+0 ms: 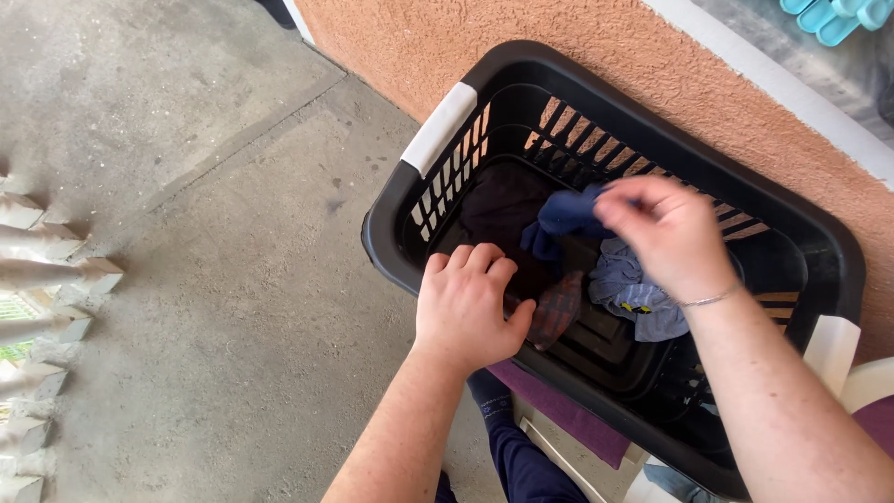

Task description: The person hangs various items of clothing, including pants, socks, and underwear, on a drying rack. They take items from a laundry basket and place them on the rack's bars and a circular sock drying attachment.

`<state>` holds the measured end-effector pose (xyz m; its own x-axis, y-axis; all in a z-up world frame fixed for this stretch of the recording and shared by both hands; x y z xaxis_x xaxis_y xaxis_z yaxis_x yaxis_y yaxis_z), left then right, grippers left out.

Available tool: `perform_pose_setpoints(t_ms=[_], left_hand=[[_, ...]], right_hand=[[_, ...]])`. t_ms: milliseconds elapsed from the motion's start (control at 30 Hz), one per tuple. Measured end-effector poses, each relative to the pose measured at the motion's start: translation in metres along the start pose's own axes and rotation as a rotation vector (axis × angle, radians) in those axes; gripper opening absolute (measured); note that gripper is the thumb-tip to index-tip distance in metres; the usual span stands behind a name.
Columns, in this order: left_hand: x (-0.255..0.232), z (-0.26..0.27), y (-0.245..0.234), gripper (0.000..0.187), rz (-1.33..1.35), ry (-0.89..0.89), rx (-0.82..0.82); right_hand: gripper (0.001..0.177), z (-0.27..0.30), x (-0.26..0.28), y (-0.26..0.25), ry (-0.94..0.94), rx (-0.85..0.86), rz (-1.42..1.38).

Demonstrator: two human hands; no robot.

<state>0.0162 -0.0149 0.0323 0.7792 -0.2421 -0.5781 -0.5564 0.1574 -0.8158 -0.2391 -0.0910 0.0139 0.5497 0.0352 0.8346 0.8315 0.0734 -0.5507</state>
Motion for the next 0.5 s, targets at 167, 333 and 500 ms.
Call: perform_pose_setpoints(t_ms=[167, 333, 500], left_hand=[[-0.005, -0.001, -0.018, 0.025, 0.412, -0.055, -0.257], [0.018, 0.010, -0.038, 0.102, 2.013, -0.725, -0.362], [0.062, 0.074, -0.105, 0.060, 2.176, -0.995, -0.558]], right_hand=[[0.011, 0.006, 0.077, -0.015, -0.081, -0.087, -0.406], [0.010, 0.047, 0.190, 0.015, -0.504, 0.247, -0.022], [0.017, 0.077, 0.214, 0.087, -0.477, 0.922, -0.190]])
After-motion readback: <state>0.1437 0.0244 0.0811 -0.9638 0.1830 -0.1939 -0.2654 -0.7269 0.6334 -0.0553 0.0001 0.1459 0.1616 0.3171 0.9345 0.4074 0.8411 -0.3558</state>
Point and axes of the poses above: each hand's wrist, its own z-axis away from the middle knuckle, its own y-axis out of the palm, x = y × z, the point moved 1 cm from there along -z, towards the middle knuckle, and after that the axes turned 6 degrees about z, right-handed, at the moved point
